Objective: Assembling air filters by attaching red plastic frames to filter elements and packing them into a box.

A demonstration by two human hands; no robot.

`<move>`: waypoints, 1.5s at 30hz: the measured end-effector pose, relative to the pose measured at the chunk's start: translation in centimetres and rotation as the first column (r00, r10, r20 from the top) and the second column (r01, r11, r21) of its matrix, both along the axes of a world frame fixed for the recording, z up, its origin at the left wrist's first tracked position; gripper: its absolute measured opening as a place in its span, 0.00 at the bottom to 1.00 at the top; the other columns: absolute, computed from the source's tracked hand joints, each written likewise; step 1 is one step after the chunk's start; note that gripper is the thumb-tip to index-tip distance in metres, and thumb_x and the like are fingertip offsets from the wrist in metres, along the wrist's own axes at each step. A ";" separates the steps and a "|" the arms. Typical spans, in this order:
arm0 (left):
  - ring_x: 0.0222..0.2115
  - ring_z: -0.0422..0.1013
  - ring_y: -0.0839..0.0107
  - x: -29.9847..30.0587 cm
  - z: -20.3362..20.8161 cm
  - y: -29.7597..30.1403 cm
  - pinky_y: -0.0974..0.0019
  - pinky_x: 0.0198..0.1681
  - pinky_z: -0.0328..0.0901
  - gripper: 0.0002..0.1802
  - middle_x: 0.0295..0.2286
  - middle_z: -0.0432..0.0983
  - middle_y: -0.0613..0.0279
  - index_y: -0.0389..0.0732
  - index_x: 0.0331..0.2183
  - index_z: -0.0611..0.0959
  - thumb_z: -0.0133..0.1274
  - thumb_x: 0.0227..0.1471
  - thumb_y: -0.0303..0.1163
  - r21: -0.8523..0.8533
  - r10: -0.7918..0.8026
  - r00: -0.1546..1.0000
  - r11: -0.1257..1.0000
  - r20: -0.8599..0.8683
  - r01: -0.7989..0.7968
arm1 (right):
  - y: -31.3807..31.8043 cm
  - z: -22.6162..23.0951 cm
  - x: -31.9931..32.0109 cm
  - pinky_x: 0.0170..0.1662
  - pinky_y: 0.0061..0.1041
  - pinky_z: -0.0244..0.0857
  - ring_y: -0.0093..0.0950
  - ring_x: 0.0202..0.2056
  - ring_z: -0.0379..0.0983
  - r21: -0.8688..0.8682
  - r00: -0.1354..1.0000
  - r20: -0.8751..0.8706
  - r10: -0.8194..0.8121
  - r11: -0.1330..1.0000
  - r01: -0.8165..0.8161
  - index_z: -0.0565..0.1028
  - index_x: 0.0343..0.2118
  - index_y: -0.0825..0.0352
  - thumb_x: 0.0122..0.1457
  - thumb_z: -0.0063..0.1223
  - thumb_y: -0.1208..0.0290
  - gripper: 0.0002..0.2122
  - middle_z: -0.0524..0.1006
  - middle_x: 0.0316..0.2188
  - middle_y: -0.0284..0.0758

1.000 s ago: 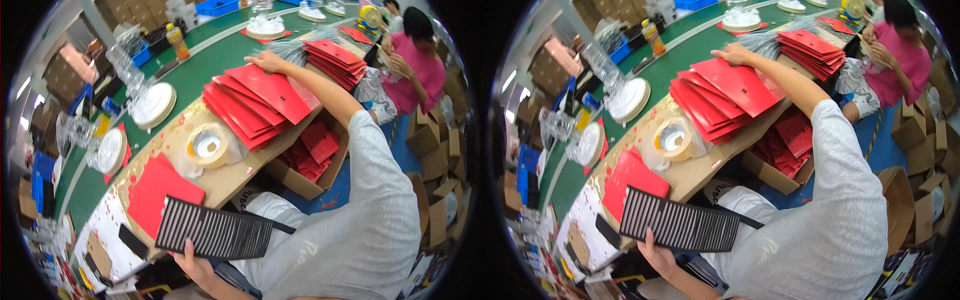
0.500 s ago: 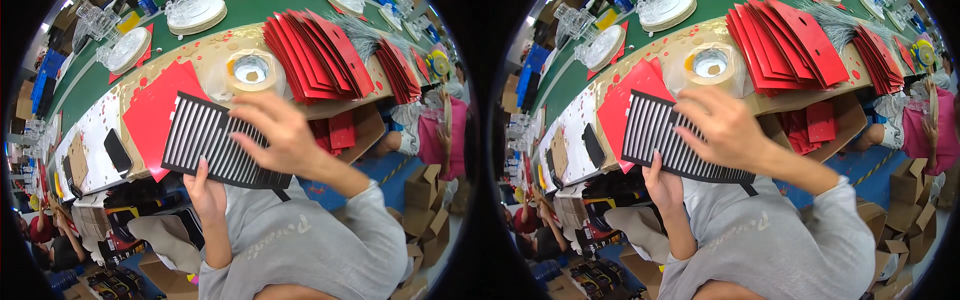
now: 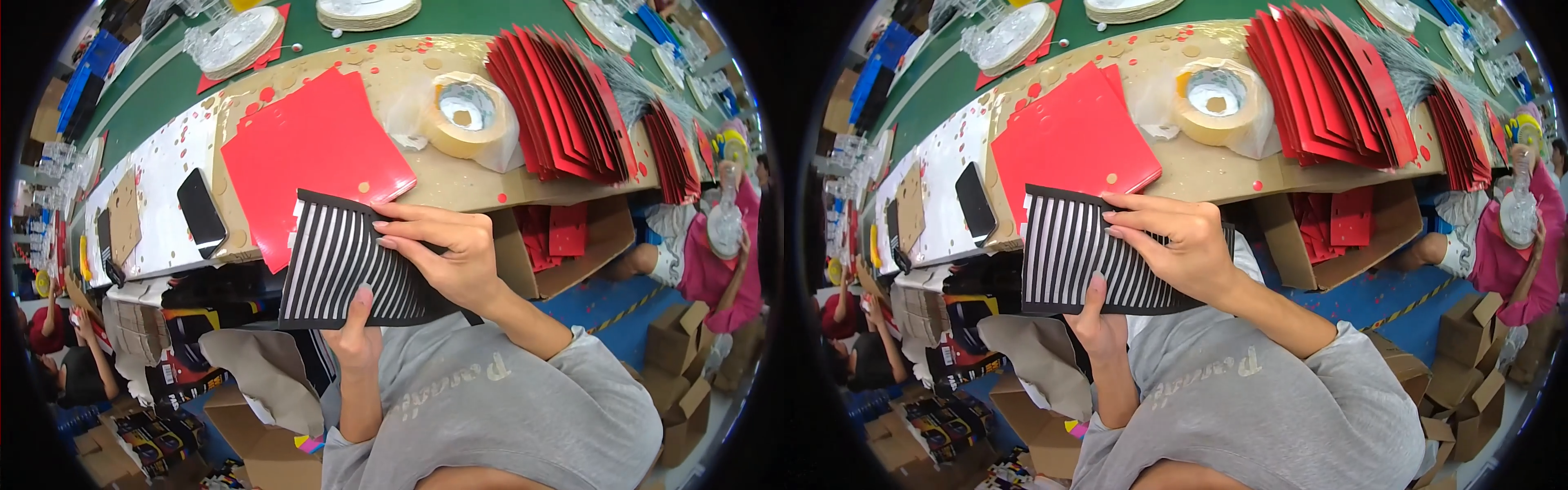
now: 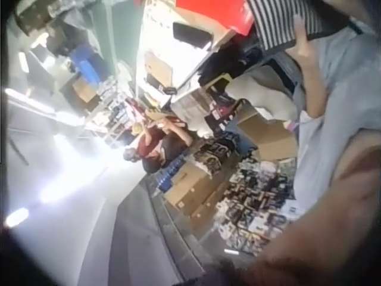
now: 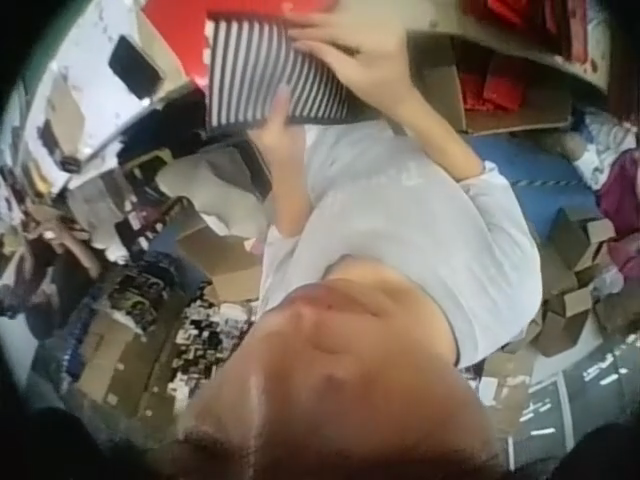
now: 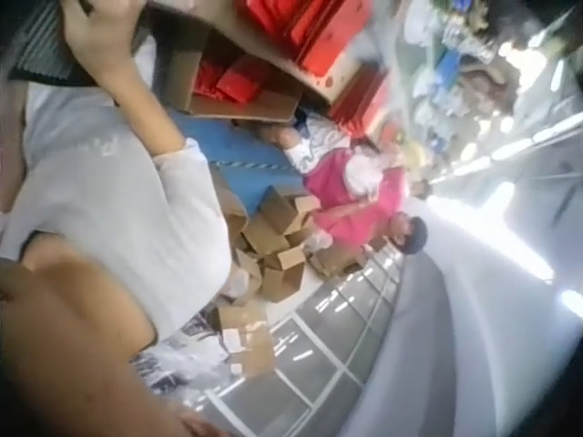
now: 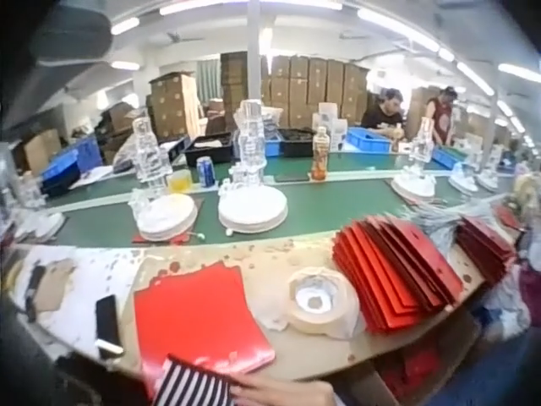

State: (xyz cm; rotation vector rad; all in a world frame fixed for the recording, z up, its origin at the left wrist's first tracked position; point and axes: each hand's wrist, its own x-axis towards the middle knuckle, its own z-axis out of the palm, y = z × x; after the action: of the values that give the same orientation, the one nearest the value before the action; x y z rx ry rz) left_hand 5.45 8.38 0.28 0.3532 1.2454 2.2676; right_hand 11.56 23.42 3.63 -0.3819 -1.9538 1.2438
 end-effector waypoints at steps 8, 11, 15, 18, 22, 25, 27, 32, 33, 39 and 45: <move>0.57 0.63 0.53 -1.2 -0.7 -3.6 0.52 0.63 0.56 0.37 0.56 0.64 0.46 0.32 0.60 0.61 0.45 0.46 0.14 0.061 0.124 0.989 0.990 0.084 -0.129 | -1.5 0.7 -2.2 0.38 0.23 0.75 0.31 0.36 0.82 0.139 0.996 0.019 0.085 0.986 -0.087 0.81 0.31 0.73 0.49 0.60 0.84 0.06 0.82 0.36 0.43; 0.57 0.63 0.50 -2.5 -2.1 -5.5 0.48 0.62 0.58 0.41 0.55 0.64 0.44 0.31 0.60 0.61 0.45 0.40 0.19 0.117 0.142 0.988 0.984 -0.068 -0.134 | 0.0 1.6 -3.6 0.38 0.22 0.72 0.27 0.34 0.79 -0.081 0.996 0.008 0.086 0.993 -0.085 0.80 0.31 0.75 0.54 0.57 0.83 0.03 0.82 0.35 0.42; 0.57 0.63 0.53 -3.8 -2.0 -4.6 0.49 0.62 0.56 0.37 0.56 0.64 0.48 0.34 0.61 0.62 0.45 0.46 0.19 0.079 0.272 0.953 0.956 0.134 -0.283 | 0.3 1.0 -7.0 0.42 0.22 0.71 0.27 0.38 0.77 -0.452 0.986 -0.044 0.162 0.877 -0.164 0.79 0.35 0.76 0.58 0.54 0.81 0.05 0.80 0.37 0.43; 0.57 0.64 0.56 -4.8 -2.2 -4.1 0.51 0.62 0.57 0.35 0.56 0.65 0.49 0.34 0.60 0.63 0.43 0.48 0.18 0.159 0.196 0.947 0.958 0.253 -0.240 | -0.9 0.4 -8.2 0.39 0.21 0.74 0.26 0.36 0.79 -0.623 0.977 0.028 0.213 0.768 -0.150 0.77 0.38 0.77 0.60 0.52 0.80 0.07 0.80 0.36 0.42; 0.56 0.64 0.55 -5.2 -3.0 -4.7 0.51 0.61 0.58 0.35 0.55 0.66 0.48 0.33 0.59 0.64 0.42 0.46 0.18 0.096 0.226 0.925 0.959 0.306 -0.266 | -0.2 -0.3 -9.5 0.37 0.21 0.75 0.28 0.33 0.81 -0.632 0.974 0.059 0.216 0.764 -0.131 0.77 0.39 0.77 0.61 0.53 0.79 0.07 0.81 0.33 0.41; 0.57 0.63 0.50 -5.3 -3.8 -5.4 0.46 0.63 0.54 0.39 0.57 0.63 0.44 0.31 0.60 0.62 0.42 0.42 0.22 0.268 0.111 0.988 0.954 0.105 -0.135 | -0.3 -1.0 -10.1 0.33 0.20 0.75 0.28 0.31 0.81 -0.444 0.977 0.111 0.183 0.889 -0.116 0.77 0.37 0.77 0.60 0.54 0.80 0.06 0.81 0.31 0.40; 0.56 0.62 0.41 -6.5 -3.7 -5.8 0.45 0.61 0.56 0.34 0.56 0.64 0.36 0.27 0.55 0.69 0.46 0.42 0.25 0.330 -0.151 0.986 0.930 -0.068 0.165 | -0.1 -1.3 -10.1 0.34 0.20 0.76 0.27 0.31 0.81 -0.263 0.968 0.142 0.205 0.951 -0.163 0.78 0.36 0.77 0.59 0.54 0.81 0.06 0.82 0.31 0.40; 0.44 0.74 0.36 -9.0 -0.3 -4.3 0.49 0.44 0.72 0.21 0.48 0.66 0.18 0.22 0.37 0.82 0.51 0.44 0.30 -0.026 -0.364 0.797 0.915 -0.482 0.403 | -0.2 -0.9 -9.1 0.36 0.22 0.76 0.27 0.31 0.81 -0.161 0.909 0.102 0.404 0.908 -0.386 0.79 0.36 0.76 0.56 0.55 0.85 0.06 0.82 0.32 0.41; 0.44 0.75 0.42 -8.9 0.1 -4.1 0.53 0.44 0.72 0.21 0.48 0.69 0.24 0.26 0.38 0.83 0.53 0.46 0.33 -0.040 -0.350 0.799 0.924 -0.489 0.381 | -0.2 -0.8 -8.7 0.37 0.23 0.76 0.27 0.32 0.81 -0.205 0.907 0.085 0.413 0.898 -0.390 0.80 0.35 0.76 0.55 0.55 0.86 0.06 0.82 0.33 0.42; 0.45 0.76 0.46 -9.0 0.4 -3.9 0.56 0.47 0.71 0.22 0.48 0.72 0.31 0.28 0.38 0.84 0.53 0.46 0.36 -0.044 -0.363 0.807 0.920 -0.466 0.389 | 0.5 0.1 -7.1 0.38 0.25 0.76 0.30 0.35 0.82 -0.044 0.872 0.101 0.479 0.878 -0.477 0.81 0.32 0.74 0.50 0.58 0.87 0.07 0.82 0.30 0.42; 0.43 0.77 0.47 -8.8 0.6 -3.9 0.56 0.45 0.72 0.21 0.43 0.76 0.33 0.28 0.36 0.85 0.53 0.44 0.34 -0.055 -0.321 0.781 0.936 -0.535 0.346 | 1.2 0.2 -6.1 0.41 0.27 0.75 0.34 0.35 0.82 -0.110 0.805 0.075 0.589 0.807 -0.580 0.81 0.30 0.74 0.48 0.56 0.86 0.06 0.82 0.30 0.44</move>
State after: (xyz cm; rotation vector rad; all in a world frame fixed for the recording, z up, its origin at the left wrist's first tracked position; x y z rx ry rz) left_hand -3.31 4.46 0.90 1.2024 1.2572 1.9426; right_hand 5.48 24.63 3.86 0.1484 -2.2025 1.7229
